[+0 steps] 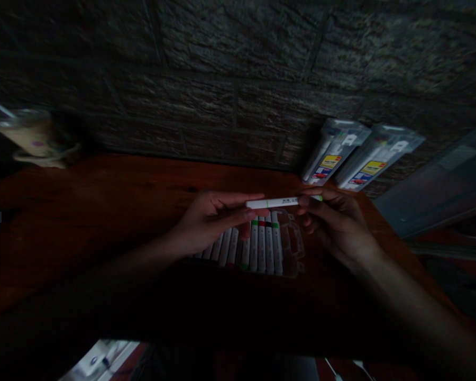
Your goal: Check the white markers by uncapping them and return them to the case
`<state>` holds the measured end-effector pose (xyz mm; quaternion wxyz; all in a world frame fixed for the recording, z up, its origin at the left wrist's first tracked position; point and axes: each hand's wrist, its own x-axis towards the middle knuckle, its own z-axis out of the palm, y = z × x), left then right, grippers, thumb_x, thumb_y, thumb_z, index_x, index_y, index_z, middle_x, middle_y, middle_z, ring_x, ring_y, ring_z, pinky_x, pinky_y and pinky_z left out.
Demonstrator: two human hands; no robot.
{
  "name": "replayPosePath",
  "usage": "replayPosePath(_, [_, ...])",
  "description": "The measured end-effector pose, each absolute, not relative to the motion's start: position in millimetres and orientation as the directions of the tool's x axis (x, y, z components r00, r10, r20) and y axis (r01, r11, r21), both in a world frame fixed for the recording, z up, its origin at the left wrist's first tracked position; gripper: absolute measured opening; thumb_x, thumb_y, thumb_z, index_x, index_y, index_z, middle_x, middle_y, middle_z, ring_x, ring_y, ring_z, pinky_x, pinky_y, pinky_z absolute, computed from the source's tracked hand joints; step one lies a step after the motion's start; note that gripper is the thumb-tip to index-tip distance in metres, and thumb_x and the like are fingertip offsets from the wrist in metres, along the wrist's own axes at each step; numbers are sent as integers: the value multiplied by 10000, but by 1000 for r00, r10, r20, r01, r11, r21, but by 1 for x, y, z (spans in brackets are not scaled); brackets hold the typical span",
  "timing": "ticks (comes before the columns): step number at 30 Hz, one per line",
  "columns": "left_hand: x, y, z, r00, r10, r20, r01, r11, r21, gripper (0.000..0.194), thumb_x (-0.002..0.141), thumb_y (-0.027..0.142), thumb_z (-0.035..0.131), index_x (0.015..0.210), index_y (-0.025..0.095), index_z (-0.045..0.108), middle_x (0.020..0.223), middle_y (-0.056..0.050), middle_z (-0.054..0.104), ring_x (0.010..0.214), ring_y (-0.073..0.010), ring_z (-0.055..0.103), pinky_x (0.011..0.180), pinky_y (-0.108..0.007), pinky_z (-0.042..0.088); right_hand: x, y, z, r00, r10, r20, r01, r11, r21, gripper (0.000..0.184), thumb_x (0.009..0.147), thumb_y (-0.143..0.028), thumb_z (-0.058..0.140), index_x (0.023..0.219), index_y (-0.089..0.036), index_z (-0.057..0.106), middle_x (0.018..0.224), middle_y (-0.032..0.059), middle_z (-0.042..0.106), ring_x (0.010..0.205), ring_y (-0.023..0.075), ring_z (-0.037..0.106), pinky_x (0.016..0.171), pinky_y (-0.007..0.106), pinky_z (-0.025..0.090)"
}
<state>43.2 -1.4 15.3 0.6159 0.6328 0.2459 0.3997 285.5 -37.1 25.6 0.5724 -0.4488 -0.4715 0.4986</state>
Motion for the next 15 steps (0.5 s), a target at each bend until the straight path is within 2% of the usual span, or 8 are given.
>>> replayPosePath(5, [42,3,6,580,795,176,-264,-21,964,405,916,299,732,1293,152,712,1127,-185,777,604,-109,672,607,-254,580,285,-37,24,64,990,126,-127,133,-983,139,737,-285,870,831,-226,787,650,-6,692,484,94,574,403,204,465])
replayPosePath(10, [44,4,6,600,787,144,-365,109,925,320,937,282,709,1221,140,753,1109,-189,781,599,-101,673,594,-238,588,286,-37,23,63,985,158,-120,165,-979,135,748,-283,864,846,-224,792,644,-5,689,503,96,582,416,199,471])
replayPosePath(15, [44,3,9,581,807,108,-337,118,934,333,900,320,749,1155,107,776,1033,-189,796,576,-102,658,565,-233,573,285,-38,24,47,985,166,-88,170,-981,133,753,-295,865,840,-228,790,658,-1,694,497,98,575,407,206,469])
